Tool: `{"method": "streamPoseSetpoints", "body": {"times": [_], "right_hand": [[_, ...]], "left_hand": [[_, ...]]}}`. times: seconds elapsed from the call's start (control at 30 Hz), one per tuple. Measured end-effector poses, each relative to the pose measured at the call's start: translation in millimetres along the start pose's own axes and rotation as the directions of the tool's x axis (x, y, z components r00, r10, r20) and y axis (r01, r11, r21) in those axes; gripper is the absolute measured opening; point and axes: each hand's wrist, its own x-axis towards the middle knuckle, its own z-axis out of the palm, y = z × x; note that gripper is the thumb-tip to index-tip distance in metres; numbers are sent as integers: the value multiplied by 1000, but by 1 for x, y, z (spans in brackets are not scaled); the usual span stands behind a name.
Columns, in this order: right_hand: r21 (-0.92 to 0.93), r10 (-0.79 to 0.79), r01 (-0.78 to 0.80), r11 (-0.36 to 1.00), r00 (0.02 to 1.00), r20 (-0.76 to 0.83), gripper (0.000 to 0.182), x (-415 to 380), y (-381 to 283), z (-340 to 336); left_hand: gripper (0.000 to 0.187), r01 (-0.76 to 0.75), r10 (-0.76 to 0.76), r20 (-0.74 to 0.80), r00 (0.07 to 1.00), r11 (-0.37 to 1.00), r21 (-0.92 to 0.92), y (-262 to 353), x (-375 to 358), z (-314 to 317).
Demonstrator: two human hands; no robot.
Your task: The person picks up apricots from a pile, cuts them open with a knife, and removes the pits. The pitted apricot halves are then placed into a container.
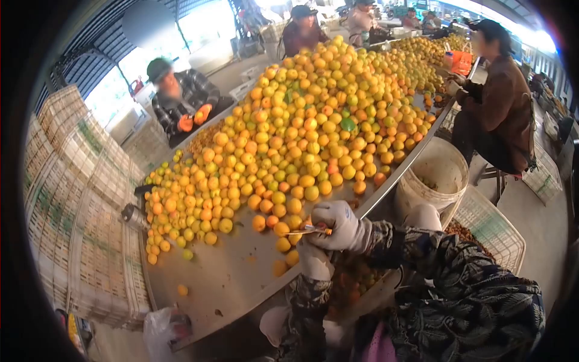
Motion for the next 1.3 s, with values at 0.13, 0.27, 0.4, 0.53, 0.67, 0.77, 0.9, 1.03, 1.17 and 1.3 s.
{"method": "streamPoseSetpoints", "body": {"times": [0.13,0.27,0.4,0.53,0.67,0.77,0.9,1.03,1.17,1.3], "right_hand": [[3,42,-43,999,985,170,24,-1,2,-3],[129,163,-191,973,966,203,18,-3,16,1],[691,634,-526,496,763,126,14,-20,55,22],[225,376,-350,909,923,-83,29,-45,77,11],[-57,213,-221,974,970,-121,28,-56,72,-4],[156,344,-338,928,939,-10,20,-48,46,-12],[741,772,-537,404,635,40,15,-44,46,11],[666,827,-612,426,561,-13,21,-49,51,15],[630,818,-621,466,574,-38,15,-46,50,14],[731,884,-582,355,464,-60,13,-23,38,-2]], "left_hand": [[29,81,-82,91,993,997,11,-6,19,-17],[31,45,-116,196,974,942,333,20,-9,15],[39,536,-270,796,541,841,-79,27,20,-10],[40,247,-411,470,781,895,372,30,-6,28],[33,-238,-17,294,956,543,805,22,-23,36],[24,-463,282,370,885,460,757,12,-27,46],[21,-321,230,225,947,624,713,10,-29,54],[23,-247,178,186,966,841,481,2,-26,46],[22,-102,23,220,975,929,356,-4,-16,38],[19,-147,39,205,978,828,542,12,-23,49]]}}
